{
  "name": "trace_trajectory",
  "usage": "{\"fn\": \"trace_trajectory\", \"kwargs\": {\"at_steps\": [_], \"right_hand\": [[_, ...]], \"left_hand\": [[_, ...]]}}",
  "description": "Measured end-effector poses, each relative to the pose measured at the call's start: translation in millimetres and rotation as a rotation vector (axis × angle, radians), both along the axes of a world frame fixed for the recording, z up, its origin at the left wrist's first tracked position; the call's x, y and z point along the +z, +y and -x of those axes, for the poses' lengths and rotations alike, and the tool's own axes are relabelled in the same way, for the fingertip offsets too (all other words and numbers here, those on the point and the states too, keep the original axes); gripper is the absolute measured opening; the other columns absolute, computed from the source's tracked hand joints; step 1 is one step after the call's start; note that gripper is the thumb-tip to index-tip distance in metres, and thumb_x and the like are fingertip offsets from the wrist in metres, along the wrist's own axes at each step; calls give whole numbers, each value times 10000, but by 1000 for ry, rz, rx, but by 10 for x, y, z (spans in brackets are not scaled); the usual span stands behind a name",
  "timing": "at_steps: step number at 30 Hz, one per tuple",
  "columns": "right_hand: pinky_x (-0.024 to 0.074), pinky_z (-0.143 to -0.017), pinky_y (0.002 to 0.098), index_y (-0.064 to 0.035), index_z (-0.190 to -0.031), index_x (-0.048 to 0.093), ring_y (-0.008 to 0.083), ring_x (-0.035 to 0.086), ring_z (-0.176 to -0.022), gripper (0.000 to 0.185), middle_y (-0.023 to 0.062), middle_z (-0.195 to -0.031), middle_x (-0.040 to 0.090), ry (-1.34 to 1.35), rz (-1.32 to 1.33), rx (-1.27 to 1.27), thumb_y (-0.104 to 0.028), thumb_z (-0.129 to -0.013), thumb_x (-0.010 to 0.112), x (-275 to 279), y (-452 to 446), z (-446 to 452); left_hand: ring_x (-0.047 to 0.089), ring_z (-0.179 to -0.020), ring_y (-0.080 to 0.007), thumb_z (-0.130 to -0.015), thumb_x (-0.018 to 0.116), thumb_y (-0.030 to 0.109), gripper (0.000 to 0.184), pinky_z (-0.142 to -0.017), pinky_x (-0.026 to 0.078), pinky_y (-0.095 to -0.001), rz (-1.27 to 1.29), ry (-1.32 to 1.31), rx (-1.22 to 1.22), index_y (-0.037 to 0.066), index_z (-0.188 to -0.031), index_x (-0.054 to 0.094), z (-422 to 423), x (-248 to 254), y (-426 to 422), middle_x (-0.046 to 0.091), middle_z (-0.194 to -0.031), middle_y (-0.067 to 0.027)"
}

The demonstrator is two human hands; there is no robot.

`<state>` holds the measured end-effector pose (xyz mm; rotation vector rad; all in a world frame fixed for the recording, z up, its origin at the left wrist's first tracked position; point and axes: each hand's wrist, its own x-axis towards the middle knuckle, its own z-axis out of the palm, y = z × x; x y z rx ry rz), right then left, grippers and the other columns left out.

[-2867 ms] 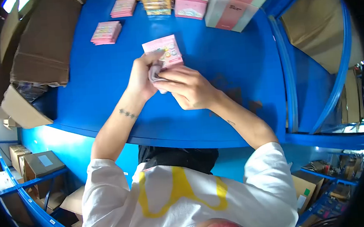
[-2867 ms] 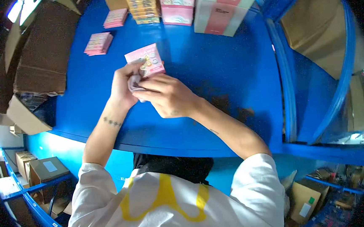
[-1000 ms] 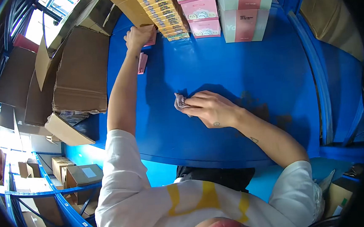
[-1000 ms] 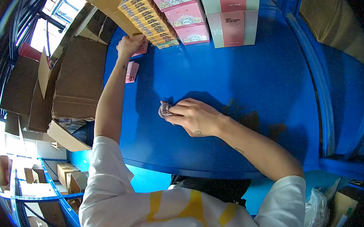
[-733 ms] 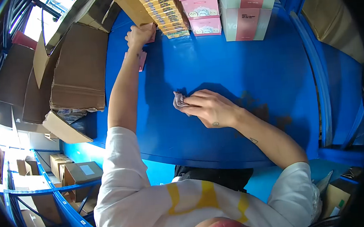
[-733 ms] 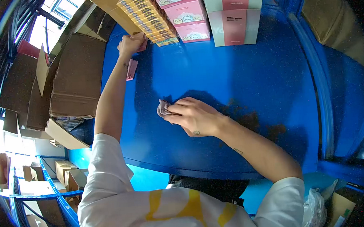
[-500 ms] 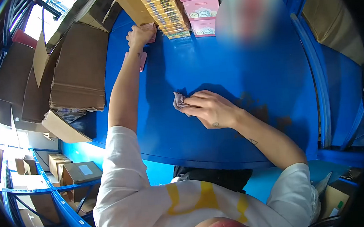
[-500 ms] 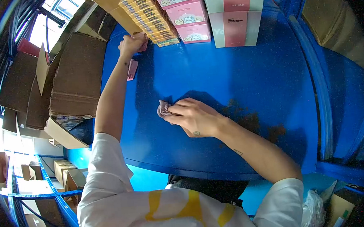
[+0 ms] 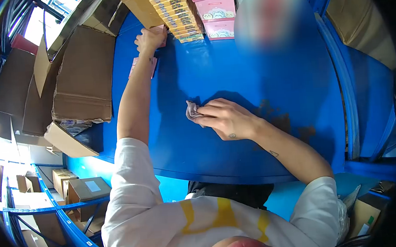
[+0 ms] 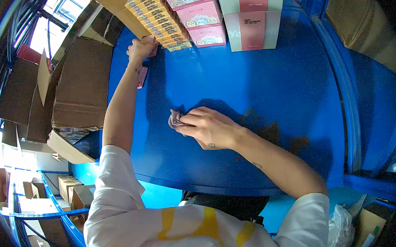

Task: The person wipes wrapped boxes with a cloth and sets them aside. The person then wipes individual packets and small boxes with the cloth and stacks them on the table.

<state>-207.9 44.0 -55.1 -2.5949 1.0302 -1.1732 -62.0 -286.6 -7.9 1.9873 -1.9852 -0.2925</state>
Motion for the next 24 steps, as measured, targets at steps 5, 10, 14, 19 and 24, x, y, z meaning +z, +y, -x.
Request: {"fn": "trace_trajectory", "kwargs": {"at_steps": [5,10,14,19,24], "right_hand": [[501,-902,359,-83,-1099,695,216,618,-890,305,81,-1075,663,-8,6,5,-26,-803,653,5,8,20],[499,-906,361,-84,-1098,696,210,621,-893,303,72,-1091,668,0,0,-8,-18,-806,652,12,12,8],[495,-914,364,-86,-1096,697,207,623,-898,298,61,-1110,669,-2,-7,2,-11,-812,648,79,12,-69],[493,-917,368,-89,-1090,697,204,626,-908,297,46,-1137,669,18,-6,-33,-4,-812,642,40,60,-40],[494,-917,369,-89,-1094,691,206,630,-936,310,41,-1146,667,0,57,-14,5,-803,643,-3,33,-82]], "left_hand": [[440,-1231,-491,-737,698,644,974,-968,447,-524,172,149,-8,-72,-1343,439,-60,168,122,472,-1283,-323],[455,-1208,-487,-746,709,588,893,-981,433,-531,203,55,-89,-48,-1329,476,-559,295,741,484,-1286,-325],[466,-1198,-470,-738,731,552,747,-982,422,-530,6,30,-84,42,-1261,575,-863,73,947,528,-1252,-286],[510,-1143,-466,-732,758,486,682,-944,454,-515,1,88,-53,67,-1243,592,-794,-29,1020,544,-1251,-271],[588,-1044,-391,-758,767,335,594,-860,505,-474,332,168,-154,77,-1261,584,-869,-54,1189,583,-1206,-234]]}}
